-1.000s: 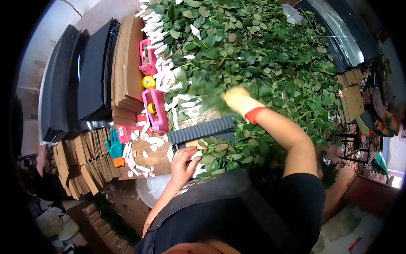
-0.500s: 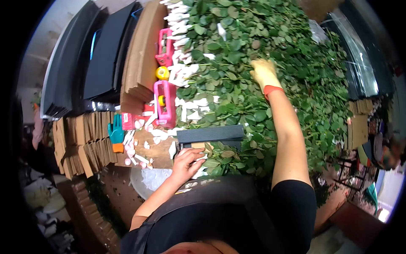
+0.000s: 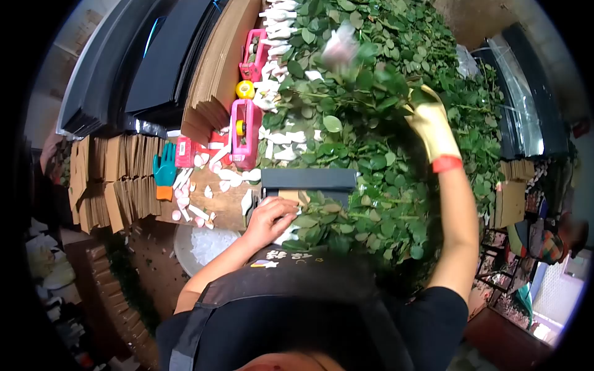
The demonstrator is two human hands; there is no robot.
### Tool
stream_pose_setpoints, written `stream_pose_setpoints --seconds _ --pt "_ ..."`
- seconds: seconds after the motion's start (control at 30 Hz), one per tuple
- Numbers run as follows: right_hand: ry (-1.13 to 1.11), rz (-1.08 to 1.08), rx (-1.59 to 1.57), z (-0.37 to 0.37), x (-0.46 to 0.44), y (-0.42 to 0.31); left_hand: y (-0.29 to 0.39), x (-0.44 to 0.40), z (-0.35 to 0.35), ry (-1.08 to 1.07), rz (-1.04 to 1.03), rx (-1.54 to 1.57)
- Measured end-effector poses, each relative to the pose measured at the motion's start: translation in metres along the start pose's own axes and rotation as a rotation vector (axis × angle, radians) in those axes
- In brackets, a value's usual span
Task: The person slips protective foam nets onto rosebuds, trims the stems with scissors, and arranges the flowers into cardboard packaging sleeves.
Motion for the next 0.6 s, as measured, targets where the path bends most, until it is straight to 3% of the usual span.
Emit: stream_pose_setpoints --seconds 0.03,0.1,0.2,0.27,0.33,0.37,0.4,0.47,0.53,0.6 --pt "-0.207 -0.021 0.231 -0.004 -0.001 -0.007 0.000 0.000 0.000 -0.024 -0.010 -0.024" --pt "-0.125 -0.115 0.334 0.044 -0.003 -0.052 0.002 -0.001 0.000 -0.011 -0.011 -0.029" --pt "0.360 -0.160 -0.205 0.059 0.046 -0.036 0.001 0.001 -0.002 0.030 -0.043 -0.037" --pt "0.207 -0.613 -0.139 0.055 0.060 -0.030 0.003 0.002 0.000 0.027 -0.053 -0.044" --pt "0.440 -0.581 -0.755 0.067 0.074 -0.090 -0.002 0.003 -0.002 0.024 -0.041 -0.052" --pt "0.398 -0.479 -0.733 0.075 0.076 -0.112 -0.006 0.001 -0.006 0.066 -0.007 0.072" --pt "0.263 -0.277 -0.547 0.085 0.072 -0.134 -0.007 0.004 -0.011 0.088 0.038 0.198" --pt "0.052 0.050 -0.170 0.080 0.070 -0.156 -0.028 0.016 -0.014 0.086 -0.017 0.007" --pt "0.020 0.166 0.161 0.065 0.086 -0.147 -0.002 0.001 0.000 0.024 -0.055 -0.065" --pt "-0.012 0.054 0.221 0.060 0.100 -0.111 -0.002 0.002 0.000 0.029 -0.031 -0.025"
Point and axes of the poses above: each hand's wrist, its own x-axis away from the middle knuckle, its own z-axis out of the back of the hand, y = z × x, the point moved 7 cm from there along -x, towards the middle knuckle, and after that the axes turned 3 degrees about -x, right-handed, at the moved point
